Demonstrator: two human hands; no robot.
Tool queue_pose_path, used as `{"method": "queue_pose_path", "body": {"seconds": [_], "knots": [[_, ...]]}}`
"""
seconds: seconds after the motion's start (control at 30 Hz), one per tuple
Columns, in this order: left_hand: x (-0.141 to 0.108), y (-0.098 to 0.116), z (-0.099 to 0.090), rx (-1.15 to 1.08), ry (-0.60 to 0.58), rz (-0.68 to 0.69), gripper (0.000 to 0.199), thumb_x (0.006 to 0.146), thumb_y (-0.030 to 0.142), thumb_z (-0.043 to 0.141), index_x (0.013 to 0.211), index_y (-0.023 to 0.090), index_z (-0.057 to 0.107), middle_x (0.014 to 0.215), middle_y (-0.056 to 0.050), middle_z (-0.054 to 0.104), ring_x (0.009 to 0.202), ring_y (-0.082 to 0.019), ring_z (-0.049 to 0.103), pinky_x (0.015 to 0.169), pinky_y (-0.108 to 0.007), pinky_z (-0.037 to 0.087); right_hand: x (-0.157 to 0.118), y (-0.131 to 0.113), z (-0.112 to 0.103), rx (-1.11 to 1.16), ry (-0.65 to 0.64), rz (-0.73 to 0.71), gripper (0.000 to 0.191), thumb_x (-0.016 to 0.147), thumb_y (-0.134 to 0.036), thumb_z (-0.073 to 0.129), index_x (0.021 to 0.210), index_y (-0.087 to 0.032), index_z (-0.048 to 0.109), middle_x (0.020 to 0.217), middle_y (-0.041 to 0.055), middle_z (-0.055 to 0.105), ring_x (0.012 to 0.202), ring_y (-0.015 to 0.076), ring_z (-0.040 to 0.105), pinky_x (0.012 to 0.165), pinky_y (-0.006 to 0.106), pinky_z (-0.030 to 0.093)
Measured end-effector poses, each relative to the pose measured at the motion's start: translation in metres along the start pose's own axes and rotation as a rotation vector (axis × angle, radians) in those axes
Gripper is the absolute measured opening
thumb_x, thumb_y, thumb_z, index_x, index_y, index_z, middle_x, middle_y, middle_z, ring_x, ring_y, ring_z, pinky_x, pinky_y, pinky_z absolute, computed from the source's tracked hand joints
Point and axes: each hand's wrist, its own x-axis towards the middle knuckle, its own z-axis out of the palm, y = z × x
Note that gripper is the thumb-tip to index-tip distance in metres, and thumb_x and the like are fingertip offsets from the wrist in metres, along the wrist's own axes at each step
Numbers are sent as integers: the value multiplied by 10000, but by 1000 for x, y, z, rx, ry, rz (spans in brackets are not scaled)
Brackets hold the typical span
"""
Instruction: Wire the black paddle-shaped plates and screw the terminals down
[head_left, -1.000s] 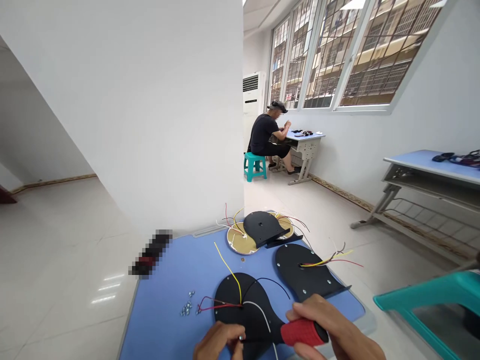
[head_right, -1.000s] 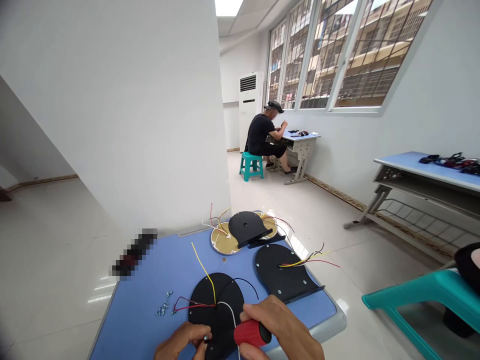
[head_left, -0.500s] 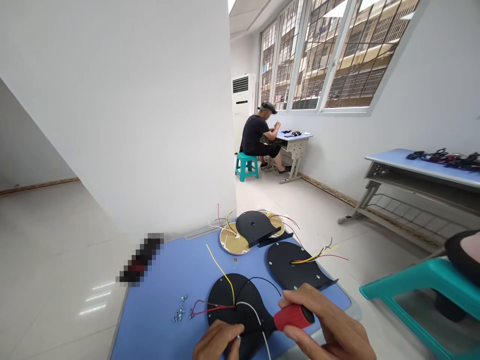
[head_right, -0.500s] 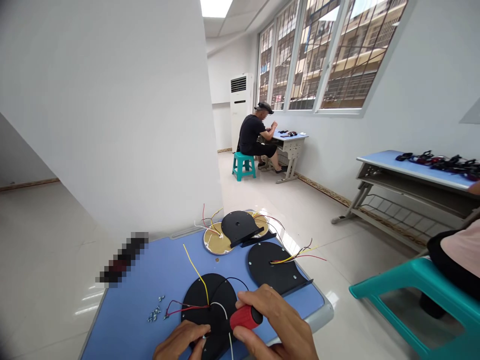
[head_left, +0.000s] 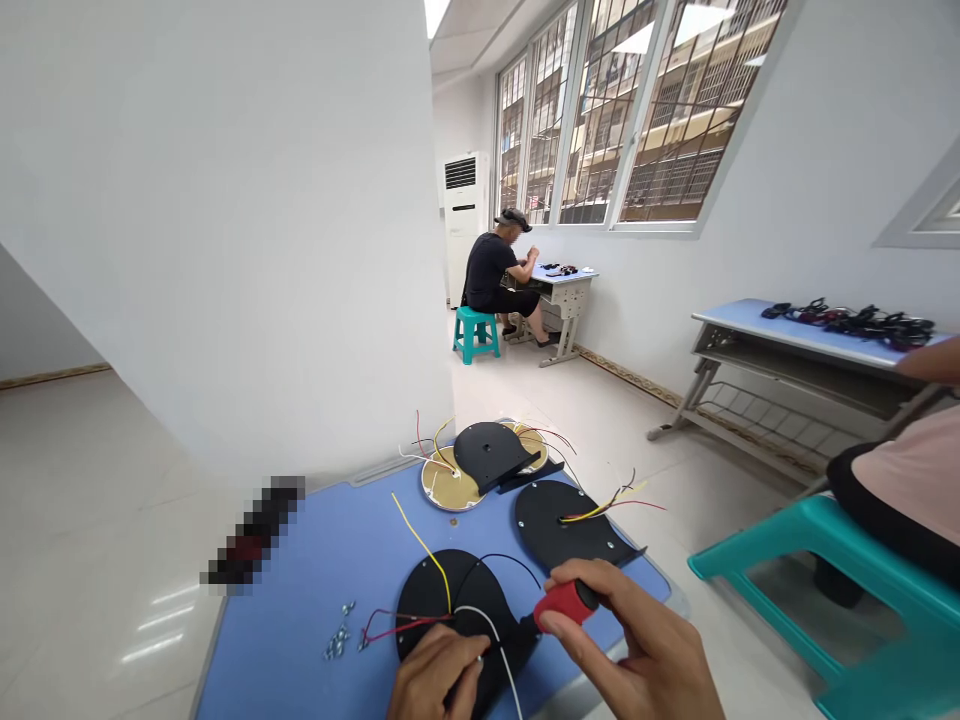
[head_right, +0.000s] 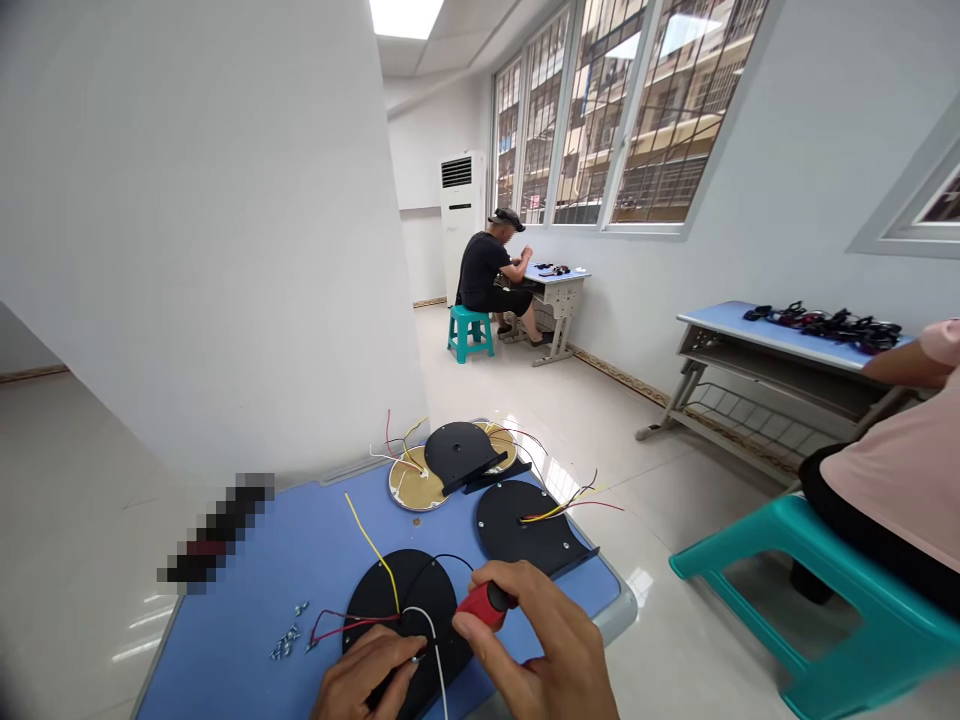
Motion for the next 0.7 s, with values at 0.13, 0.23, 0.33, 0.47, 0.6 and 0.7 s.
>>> {"method": "queue_pose_path", "body": {"seconds": [0.13, 0.23, 0.33, 0.47, 0.6, 0.7], "knots": [[18, 2, 0, 72, -95, 56, 252, 935, 157, 462, 945, 207, 709, 722, -35, 706, 648, -138, 687, 603, -192, 553, 3, 0, 2, -27, -15, -105, 82, 915, -286, 609, 972, -235, 581, 756, 6, 677, 618, 140, 637, 563, 232, 539], [30, 2, 7, 152, -154, 112, 317, 968, 180, 402, 857, 200, 698, 670, -26, 684, 610, -145, 665, 564, -212, 534, 5, 1, 1, -27, -65, -168, 77, 925, -233, 593, 992, -224, 558, 742, 2, 649, 616, 132, 609, 583, 240, 525], [36, -2, 17, 248, -237, 174, 311, 964, 161, 418, 778, 197, 665, 672, -16, 691, 616, -167, 640, 555, -250, 527, 5, 4, 0, -36, -114, -188, 66, 938, -225, 579, 994, -215, 544, 732, -1, 630, 622, 130, 587, 587, 241, 508], [39, -10, 28, 268, -316, 205, 196, 898, 94, 527, 796, 184, 669, 770, -17, 731, 665, -176, 663, 582, -260, 547, 4, 6, 1, -58, -155, -205, 38, 958, -248, 554, 958, -212, 544, 719, 0, 615, 610, 129, 564, 574, 239, 487], [40, -14, 28, 239, -339, 195, 191, 846, 37, 555, 877, 180, 676, 866, -20, 748, 745, -181, 700, 653, -264, 578, 5, 8, 4, -56, -138, -209, 101, 976, -292, 525, 924, -209, 550, 703, -3, 610, 597, 127, 561, 559, 234, 478], [39, -15, 24, 216, -348, 181, 230, 829, 14, 533, 912, 178, 672, 925, -33, 748, 804, -183, 710, 709, -267, 590, 7, 9, 6, -44, -149, -204, 125, 982, -310, 516, 920, -208, 554, 706, -4, 614, 604, 125, 562, 566, 228, 473]]}}
